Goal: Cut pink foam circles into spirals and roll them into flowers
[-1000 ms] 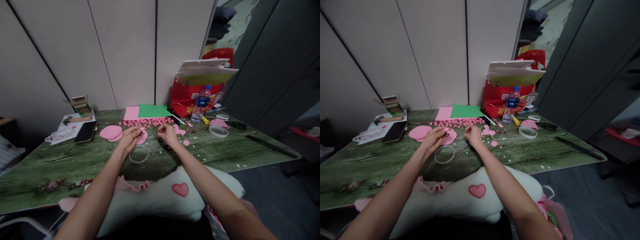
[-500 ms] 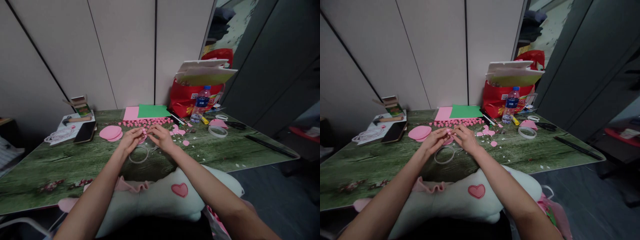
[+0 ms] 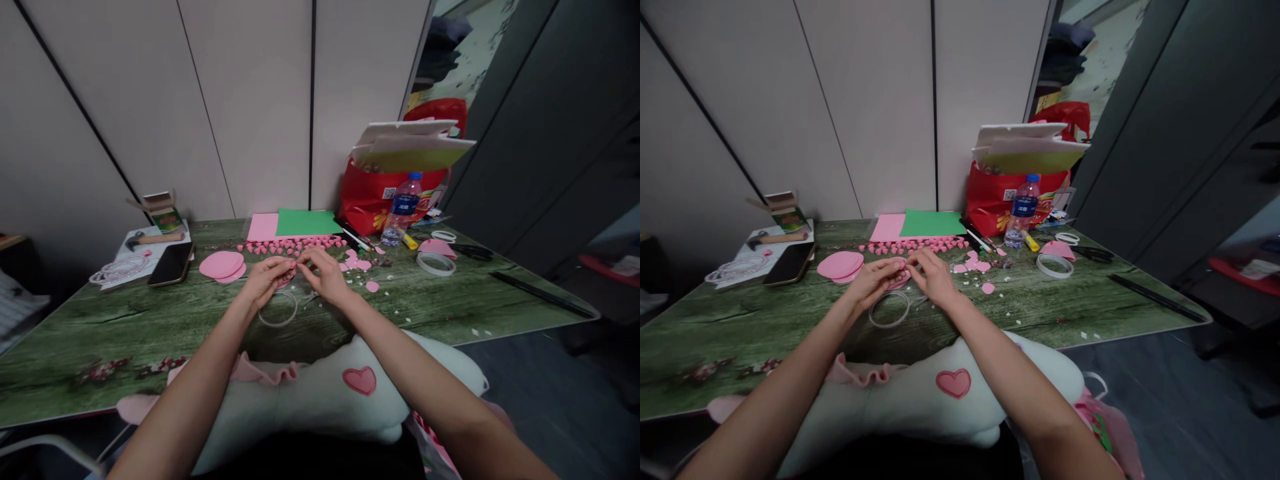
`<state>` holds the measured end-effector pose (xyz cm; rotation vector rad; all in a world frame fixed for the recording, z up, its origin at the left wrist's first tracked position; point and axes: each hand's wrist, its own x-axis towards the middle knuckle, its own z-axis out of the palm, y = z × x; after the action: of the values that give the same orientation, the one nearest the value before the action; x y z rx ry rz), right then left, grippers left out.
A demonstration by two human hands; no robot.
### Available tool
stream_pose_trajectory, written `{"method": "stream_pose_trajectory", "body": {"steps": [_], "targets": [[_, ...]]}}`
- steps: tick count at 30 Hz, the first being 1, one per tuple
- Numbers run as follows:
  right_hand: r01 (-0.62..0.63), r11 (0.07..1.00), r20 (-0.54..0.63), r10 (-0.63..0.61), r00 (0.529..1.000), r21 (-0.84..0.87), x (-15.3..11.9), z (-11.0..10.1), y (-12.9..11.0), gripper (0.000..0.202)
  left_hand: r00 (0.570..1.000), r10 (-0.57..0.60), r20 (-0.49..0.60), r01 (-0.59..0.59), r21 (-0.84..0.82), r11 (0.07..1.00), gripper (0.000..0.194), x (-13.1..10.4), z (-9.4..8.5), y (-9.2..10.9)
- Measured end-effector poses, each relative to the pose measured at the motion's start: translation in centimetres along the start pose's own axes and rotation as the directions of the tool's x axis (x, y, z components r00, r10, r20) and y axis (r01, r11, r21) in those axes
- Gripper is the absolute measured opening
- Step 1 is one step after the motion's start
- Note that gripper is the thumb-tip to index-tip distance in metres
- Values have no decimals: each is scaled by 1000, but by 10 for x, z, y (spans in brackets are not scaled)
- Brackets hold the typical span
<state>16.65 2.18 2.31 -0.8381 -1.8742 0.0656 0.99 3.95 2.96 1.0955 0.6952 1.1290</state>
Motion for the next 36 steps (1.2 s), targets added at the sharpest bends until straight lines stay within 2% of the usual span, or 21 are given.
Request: {"method": "stream_pose_trajectory", "body": {"steps": [8, 16, 22, 26, 28, 36], "targets": [[-58, 994, -20, 60, 998, 97, -1, 2, 1, 11, 999, 18, -27, -16, 63, 998, 28, 0, 0, -1], [13, 999, 48, -11, 999, -37, -5, 7, 5, 20, 990, 81, -118, -70, 97, 993, 23, 2, 0, -7], [-26, 996, 12, 27, 1000, -80, -9, 16, 9, 20, 980, 138, -142, -104, 222, 969, 19, 2, 1, -8], [-20, 998, 31, 23, 999, -66, -9, 17, 12, 19, 978, 177, -112, -123, 376, 919, 17, -1, 3, -4], [-18, 998, 48, 20, 999, -57, -9, 16, 12, 19, 975, 184, -122, -121, 401, 908, 16, -2, 4, -3], [-96, 995, 84, 93, 992, 27, -7, 19, 10, 26, 979, 74, -189, -15, 294, 956, 23, -1, 3, -8]]}}
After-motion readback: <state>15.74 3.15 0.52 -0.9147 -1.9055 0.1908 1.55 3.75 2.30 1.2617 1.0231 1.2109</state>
